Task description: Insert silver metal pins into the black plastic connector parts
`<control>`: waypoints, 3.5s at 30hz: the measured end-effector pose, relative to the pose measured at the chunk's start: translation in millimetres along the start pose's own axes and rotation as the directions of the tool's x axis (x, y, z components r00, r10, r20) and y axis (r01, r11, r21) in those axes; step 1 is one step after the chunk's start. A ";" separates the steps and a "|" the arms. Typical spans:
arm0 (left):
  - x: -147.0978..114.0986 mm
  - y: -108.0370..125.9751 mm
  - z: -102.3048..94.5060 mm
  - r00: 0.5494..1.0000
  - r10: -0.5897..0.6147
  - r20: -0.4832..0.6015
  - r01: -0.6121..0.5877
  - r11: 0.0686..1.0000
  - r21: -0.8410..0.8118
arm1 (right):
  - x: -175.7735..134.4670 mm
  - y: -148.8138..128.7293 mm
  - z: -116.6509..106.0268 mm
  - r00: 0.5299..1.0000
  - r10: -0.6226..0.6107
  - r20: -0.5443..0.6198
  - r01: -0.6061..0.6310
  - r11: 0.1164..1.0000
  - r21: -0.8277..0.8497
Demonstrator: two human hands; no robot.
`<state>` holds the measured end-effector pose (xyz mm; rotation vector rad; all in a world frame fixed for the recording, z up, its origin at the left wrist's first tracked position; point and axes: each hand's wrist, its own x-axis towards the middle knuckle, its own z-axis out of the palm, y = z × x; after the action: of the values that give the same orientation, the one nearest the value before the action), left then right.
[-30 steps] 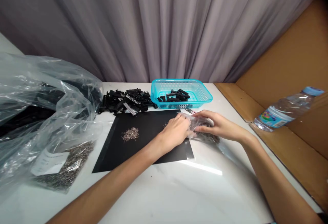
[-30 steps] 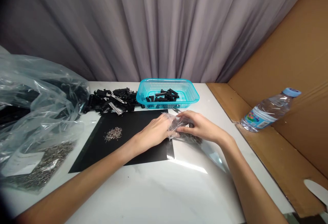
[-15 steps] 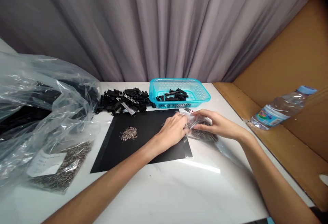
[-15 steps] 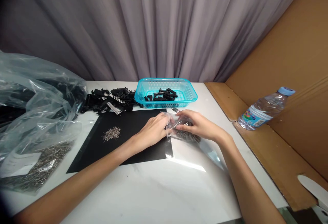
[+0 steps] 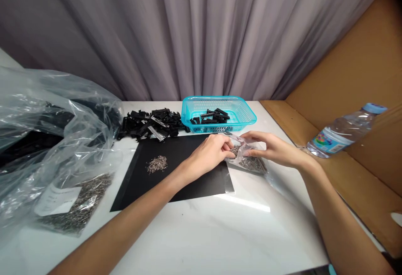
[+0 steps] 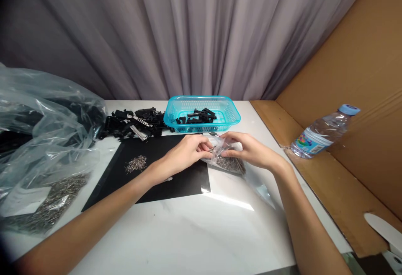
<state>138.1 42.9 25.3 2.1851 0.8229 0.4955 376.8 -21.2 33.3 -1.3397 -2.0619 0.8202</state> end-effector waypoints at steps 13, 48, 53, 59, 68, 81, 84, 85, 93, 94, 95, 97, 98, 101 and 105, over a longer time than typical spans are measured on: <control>5.4 -8.0 -12.9 0.998 0.023 0.058 -0.018 0.995 -0.095 | 0.1 -5.8 0.5 1.000 0.015 -0.014 -0.015 1.000 -0.011; -11.7 21.2 -34.4 0.984 0.126 0.128 -0.151 0.968 0.203 | -9.8 7.9 -6.0 0.939 0.340 0.040 -0.343 0.937 0.072; 3.9 8.6 -35.8 0.971 0.158 0.179 -0.165 0.986 0.027 | -7.2 12.4 -6.7 0.952 0.307 -0.017 -0.301 0.942 0.145; 1.1 4.3 -38.0 0.980 0.120 0.161 -0.122 0.992 0.005 | -9.2 9.3 -3.5 0.884 0.467 -0.010 -0.454 0.865 0.213; -9.4 -4.1 -43.0 0.980 0.176 0.091 -0.183 0.980 0.075 | 4.9 26.9 12.8 0.884 0.468 -0.006 -0.427 0.812 0.398; -1.1 -15.9 -42.2 0.955 0.297 0.015 -0.297 0.951 0.087 | 16.6 37.8 29.4 0.864 0.365 -0.348 -0.260 0.913 0.313; 1.8 -25.4 -44.4 0.950 0.308 -0.052 -0.302 0.948 0.101 | 21.4 39.7 32.7 0.806 0.368 -0.463 -0.235 0.917 0.322; 2.4 -28.1 -44.9 0.948 0.311 -0.071 -0.303 0.947 0.106 | 22.8 40.0 33.6 0.790 0.374 -0.486 -0.232 0.916 0.329; 3.9 -42.7 -46.9 0.941 0.311 -0.131 -0.289 0.944 0.161 | 10.7 33.2 19.5 0.837 0.495 -0.235 -0.341 0.806 0.483; 4.0 -44.1 -47.1 0.942 0.308 -0.132 -0.285 0.944 0.166 | 6.9 32.4 15.0 0.854 0.494 -0.162 -0.359 0.785 0.504; 4.1 -45.2 -47.2 0.943 0.304 -0.134 -0.280 0.945 0.170 | 3.2 31.8 10.8 0.877 0.468 -0.106 -0.357 0.785 0.506; 4.0 -46.8 -46.7 0.944 0.298 -0.141 -0.272 0.946 0.179 | -2.4 31.1 4.4 0.906 0.422 -0.024 -0.360 0.801 0.478; 4.0 -47.4 -46.2 0.944 0.296 -0.144 -0.268 0.946 0.182 | -4.1 30.8 2.6 0.915 0.403 -0.007 -0.355 0.815 0.459; 4.1 -49.1 -44.6 0.947 0.291 -0.138 -0.263 0.945 0.194 | -5.1 30.1 2.1 0.938 0.348 -0.003 -0.319 0.863 0.392; 4.8 -51.8 -44.5 0.951 0.295 -0.091 -0.271 0.940 0.208 | 0.0 27.2 7.9 0.961 0.274 -0.036 -0.256 0.932 0.256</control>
<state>95.5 95.7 16.0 2.4909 0.6417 0.7235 387.3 -14.0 8.0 -1.4991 -1.6783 1.0907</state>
